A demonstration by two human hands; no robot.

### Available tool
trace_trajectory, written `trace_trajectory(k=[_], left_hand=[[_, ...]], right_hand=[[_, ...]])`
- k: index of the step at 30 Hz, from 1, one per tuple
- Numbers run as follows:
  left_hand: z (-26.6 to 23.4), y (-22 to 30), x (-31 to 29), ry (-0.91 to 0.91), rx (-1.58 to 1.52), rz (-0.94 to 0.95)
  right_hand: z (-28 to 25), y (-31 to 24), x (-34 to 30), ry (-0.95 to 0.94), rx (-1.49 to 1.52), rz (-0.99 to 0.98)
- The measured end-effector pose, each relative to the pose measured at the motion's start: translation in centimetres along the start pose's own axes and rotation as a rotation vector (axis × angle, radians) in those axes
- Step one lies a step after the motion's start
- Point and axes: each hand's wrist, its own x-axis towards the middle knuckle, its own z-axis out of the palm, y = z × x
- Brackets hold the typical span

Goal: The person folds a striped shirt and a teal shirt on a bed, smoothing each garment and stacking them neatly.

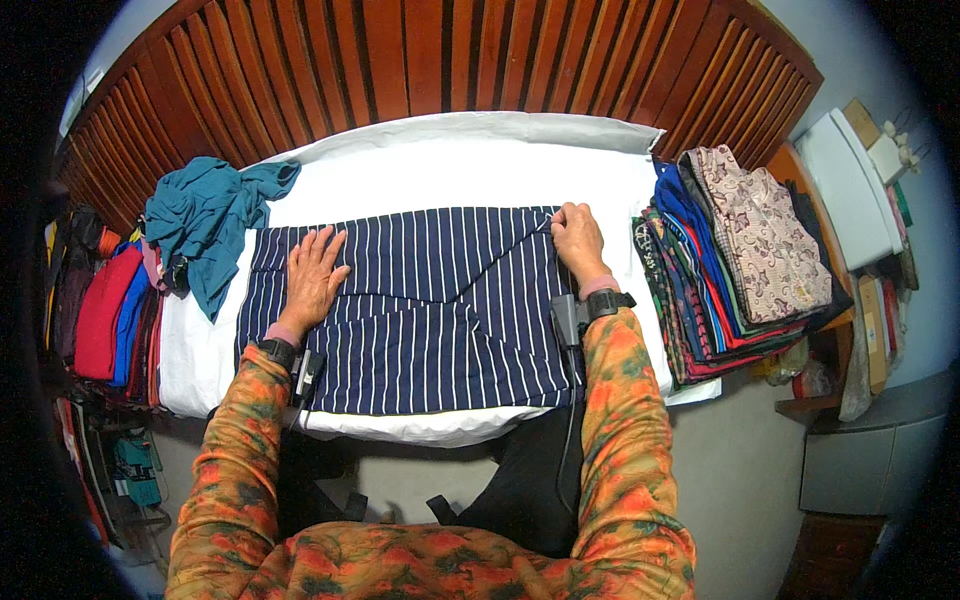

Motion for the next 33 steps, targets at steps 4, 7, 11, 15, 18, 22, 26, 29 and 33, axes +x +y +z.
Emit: trace_trajectory(k=[4, 7, 11, 15, 18, 22, 26, 29, 33], left_hand=[[0.0, 0.0, 0.0, -0.017, 0.018, -0.014], [0.0, 0.0, 0.0, -0.009, 0.017, -0.008], [0.0, 0.0, 0.0, -0.009, 0.017, -0.009], [0.0, 0.0, 0.0, -0.004, 0.008, -0.010], [0.0, 0.0, 0.0, -0.007, 0.002, -0.010], [0.0, 0.0, 0.0, -0.016, 0.017, -0.020], [0.1, 0.0, 0.0, 0.004, 0.004, -0.009], [0.1, 0.0, 0.0, 0.010, 0.006, -0.005], [0.1, 0.0, 0.0, 0.017, 0.010, 0.000]], right_hand=[[0.2, 0.1, 0.1, 0.046, 0.092, -0.037], [0.6, 0.0, -0.2, 0.083, -0.034, -0.056], [0.0, 0.0, 0.2, -0.009, 0.234, 0.026], [-0.9, 0.0, 0.4, -0.077, 0.642, 0.148], [-1.2, 0.3, 0.3, -0.147, 0.659, 0.145], [-0.7, 0.7, 0.6, -0.101, 0.547, 0.060], [-0.2, 0.8, 0.7, 0.062, 0.370, -0.134], [-0.1, 0.5, 0.3, 0.098, 0.237, -0.132], [0.0, 0.4, 0.0, 0.111, -0.001, -0.185]])
